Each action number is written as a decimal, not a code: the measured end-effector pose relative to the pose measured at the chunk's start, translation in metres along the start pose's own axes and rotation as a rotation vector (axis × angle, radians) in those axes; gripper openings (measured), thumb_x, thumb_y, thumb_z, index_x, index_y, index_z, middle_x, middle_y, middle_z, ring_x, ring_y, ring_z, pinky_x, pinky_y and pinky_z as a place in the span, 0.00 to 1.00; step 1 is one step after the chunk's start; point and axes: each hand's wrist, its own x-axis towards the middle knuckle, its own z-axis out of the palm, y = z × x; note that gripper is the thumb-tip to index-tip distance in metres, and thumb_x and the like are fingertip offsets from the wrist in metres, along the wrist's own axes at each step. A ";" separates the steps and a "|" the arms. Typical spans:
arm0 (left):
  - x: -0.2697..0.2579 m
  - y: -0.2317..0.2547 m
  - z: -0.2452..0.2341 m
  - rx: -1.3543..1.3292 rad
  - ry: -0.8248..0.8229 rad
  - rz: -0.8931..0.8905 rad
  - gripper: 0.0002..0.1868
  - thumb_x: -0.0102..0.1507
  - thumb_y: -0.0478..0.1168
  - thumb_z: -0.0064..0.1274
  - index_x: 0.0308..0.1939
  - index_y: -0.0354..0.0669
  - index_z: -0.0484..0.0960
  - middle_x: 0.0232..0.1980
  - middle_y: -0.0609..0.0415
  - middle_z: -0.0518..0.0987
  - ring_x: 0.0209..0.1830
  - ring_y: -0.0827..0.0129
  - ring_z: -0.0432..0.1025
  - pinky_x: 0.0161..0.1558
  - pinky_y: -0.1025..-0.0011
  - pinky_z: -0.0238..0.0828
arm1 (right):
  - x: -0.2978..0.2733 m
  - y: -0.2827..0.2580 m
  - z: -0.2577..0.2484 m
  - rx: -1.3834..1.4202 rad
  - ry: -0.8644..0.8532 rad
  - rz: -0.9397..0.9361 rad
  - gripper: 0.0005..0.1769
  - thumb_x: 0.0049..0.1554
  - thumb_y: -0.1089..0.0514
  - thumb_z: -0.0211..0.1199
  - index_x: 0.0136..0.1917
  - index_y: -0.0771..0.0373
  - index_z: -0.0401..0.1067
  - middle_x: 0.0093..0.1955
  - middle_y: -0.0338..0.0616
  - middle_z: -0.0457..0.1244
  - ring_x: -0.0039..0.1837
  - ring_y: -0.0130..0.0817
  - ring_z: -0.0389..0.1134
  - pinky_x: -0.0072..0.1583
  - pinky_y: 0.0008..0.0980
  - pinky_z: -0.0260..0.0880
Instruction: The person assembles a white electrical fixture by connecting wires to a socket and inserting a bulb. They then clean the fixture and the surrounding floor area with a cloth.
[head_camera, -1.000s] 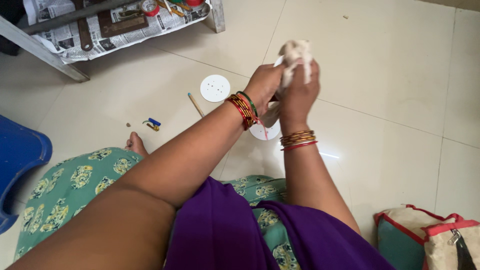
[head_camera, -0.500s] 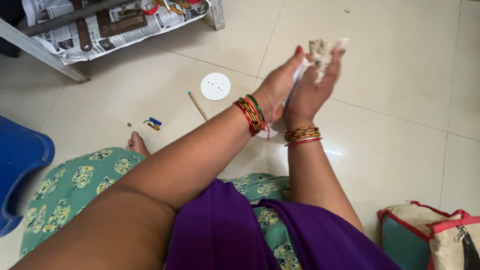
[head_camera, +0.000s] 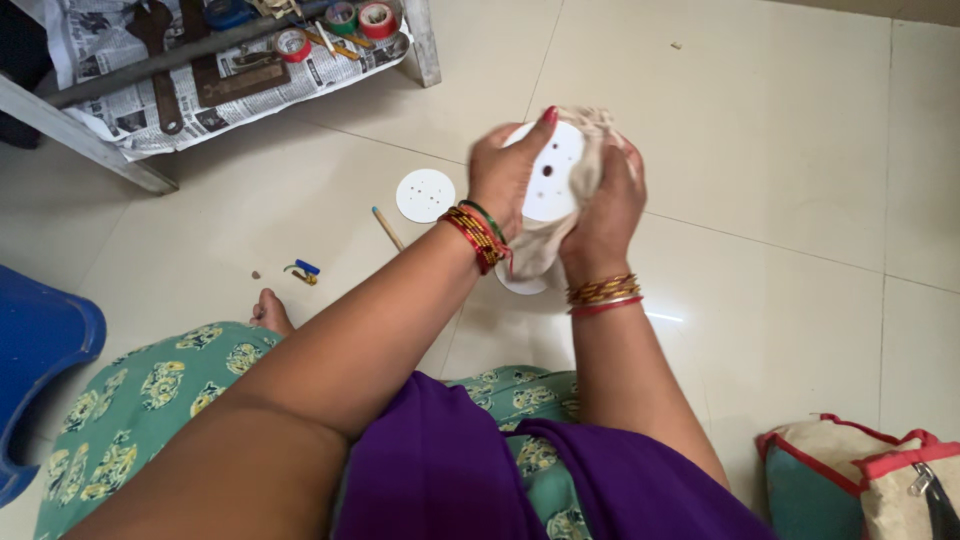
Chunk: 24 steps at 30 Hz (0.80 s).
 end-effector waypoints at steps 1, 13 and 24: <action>0.004 -0.002 -0.001 0.180 0.191 0.138 0.19 0.65 0.44 0.63 0.51 0.30 0.81 0.40 0.49 0.84 0.35 0.66 0.78 0.38 0.67 0.78 | -0.010 0.004 0.004 -0.029 -0.080 -0.038 0.12 0.66 0.60 0.54 0.60 0.65 0.70 0.58 0.49 0.67 0.60 0.37 0.69 0.63 0.36 0.72; -0.006 0.011 0.012 -0.488 -0.343 -0.322 0.38 0.67 0.72 0.36 0.56 0.42 0.76 0.50 0.51 0.77 0.52 0.65 0.72 0.57 0.63 0.72 | -0.031 0.014 0.021 -0.658 -0.151 -0.340 0.15 0.63 0.63 0.54 0.62 0.64 0.72 0.65 0.46 0.65 0.69 0.36 0.64 0.71 0.33 0.62; -0.013 0.003 -0.003 0.054 -0.293 -0.356 0.36 0.56 0.58 0.60 0.66 0.54 0.72 0.55 0.58 0.74 0.53 0.66 0.69 0.52 0.63 0.69 | 0.022 0.033 -0.026 -0.853 0.198 -0.217 0.11 0.58 0.66 0.62 0.55 0.68 0.74 0.56 0.51 0.67 0.58 0.38 0.69 0.59 0.35 0.70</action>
